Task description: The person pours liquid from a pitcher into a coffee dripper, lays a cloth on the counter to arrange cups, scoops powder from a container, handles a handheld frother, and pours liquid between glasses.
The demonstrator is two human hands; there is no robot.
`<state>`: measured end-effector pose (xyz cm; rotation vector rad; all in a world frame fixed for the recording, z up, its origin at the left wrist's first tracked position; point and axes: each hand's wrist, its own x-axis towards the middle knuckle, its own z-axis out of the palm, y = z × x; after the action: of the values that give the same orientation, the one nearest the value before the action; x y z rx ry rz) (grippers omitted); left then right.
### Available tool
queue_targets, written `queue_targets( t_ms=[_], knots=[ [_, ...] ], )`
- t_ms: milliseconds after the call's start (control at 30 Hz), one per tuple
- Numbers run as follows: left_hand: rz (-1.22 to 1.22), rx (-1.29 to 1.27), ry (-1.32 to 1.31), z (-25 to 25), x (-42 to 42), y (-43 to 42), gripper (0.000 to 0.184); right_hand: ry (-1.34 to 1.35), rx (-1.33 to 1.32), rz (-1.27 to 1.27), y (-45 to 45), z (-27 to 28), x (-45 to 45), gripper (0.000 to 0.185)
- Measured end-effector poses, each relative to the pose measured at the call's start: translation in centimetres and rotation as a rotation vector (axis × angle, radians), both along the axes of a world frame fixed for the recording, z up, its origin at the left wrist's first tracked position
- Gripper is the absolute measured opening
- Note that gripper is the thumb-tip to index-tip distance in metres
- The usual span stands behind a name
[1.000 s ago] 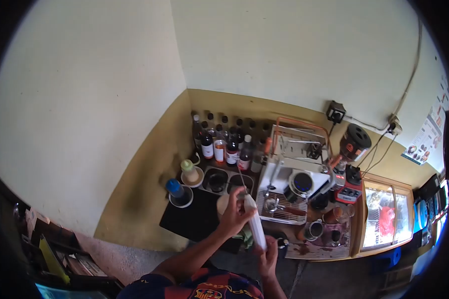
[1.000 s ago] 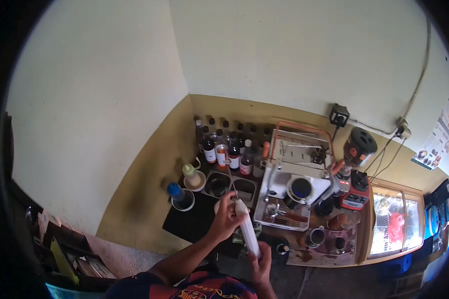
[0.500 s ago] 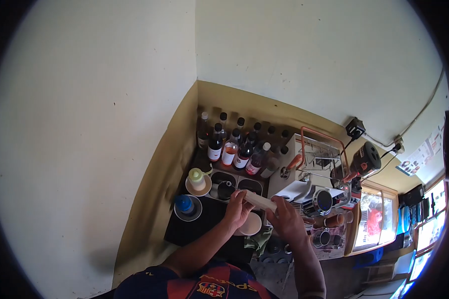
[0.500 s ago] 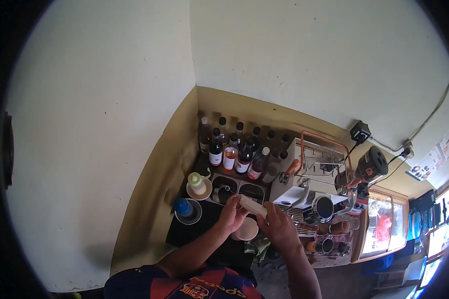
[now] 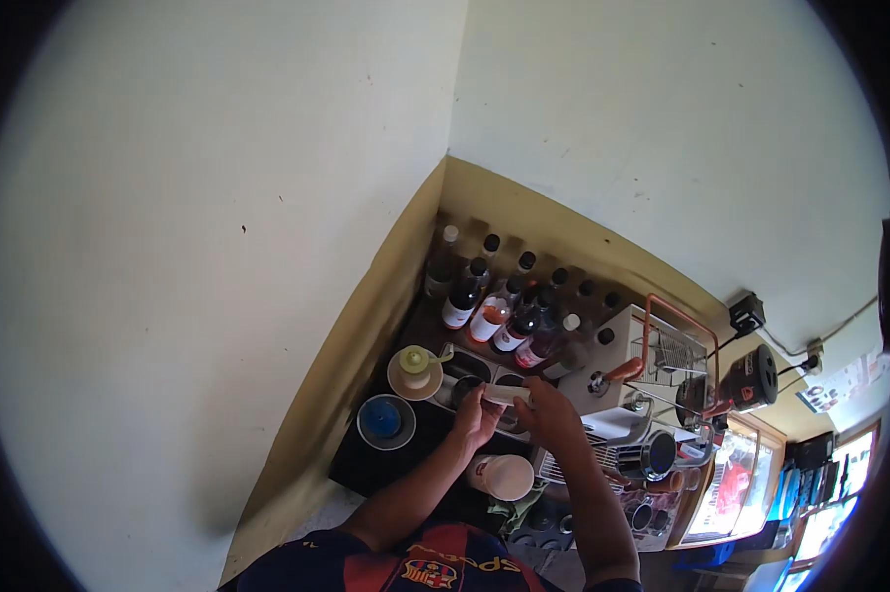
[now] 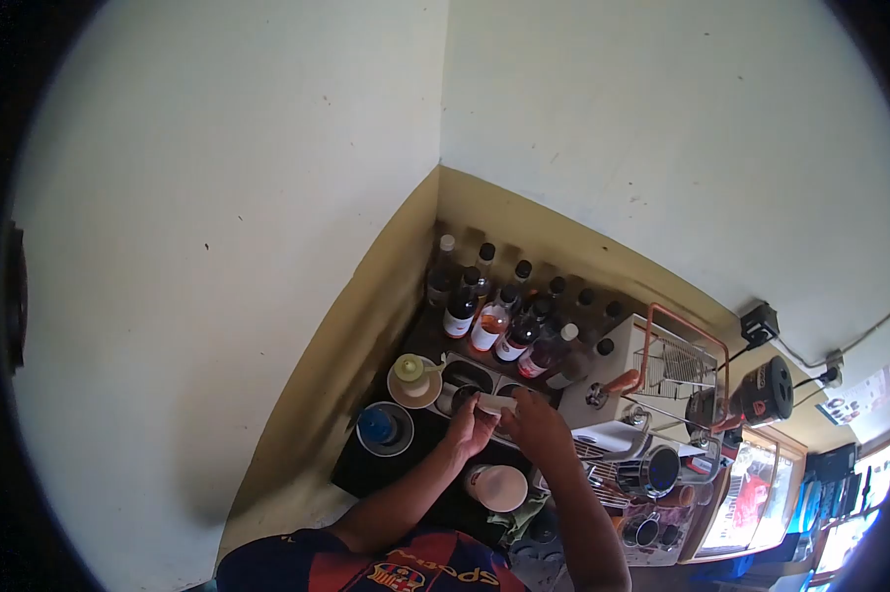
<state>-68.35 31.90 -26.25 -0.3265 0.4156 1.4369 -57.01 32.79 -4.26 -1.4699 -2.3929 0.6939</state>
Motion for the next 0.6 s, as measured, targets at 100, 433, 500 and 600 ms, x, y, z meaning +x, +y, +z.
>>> queue_targets(
  t_ms=[100, 433, 500, 600],
  knots=[
    [0.02, -0.066, -0.028, -1.5, 0.3, 0.7, 0.02, -0.043, -0.053, -0.022, 1.4, -0.9, -0.5, 0.036],
    [0.086, -0.194, -0.107, -2.7, 0.6, 1.0, 0.02, -0.029, -0.072, -0.008, 3.4, -3.0, -1.9, 0.035],
    [0.079, -0.238, -0.142, -2.7, 0.9, 0.8, 0.02, -0.029, -0.073, 0.002, 3.7, -3.1, -1.8, 0.035],
    [0.092, -0.246, -0.155, -3.3, 1.1, 1.0, 0.02, -0.052, -0.091, -0.009, 3.9, -3.0, -2.0, 0.034]
  ],
)
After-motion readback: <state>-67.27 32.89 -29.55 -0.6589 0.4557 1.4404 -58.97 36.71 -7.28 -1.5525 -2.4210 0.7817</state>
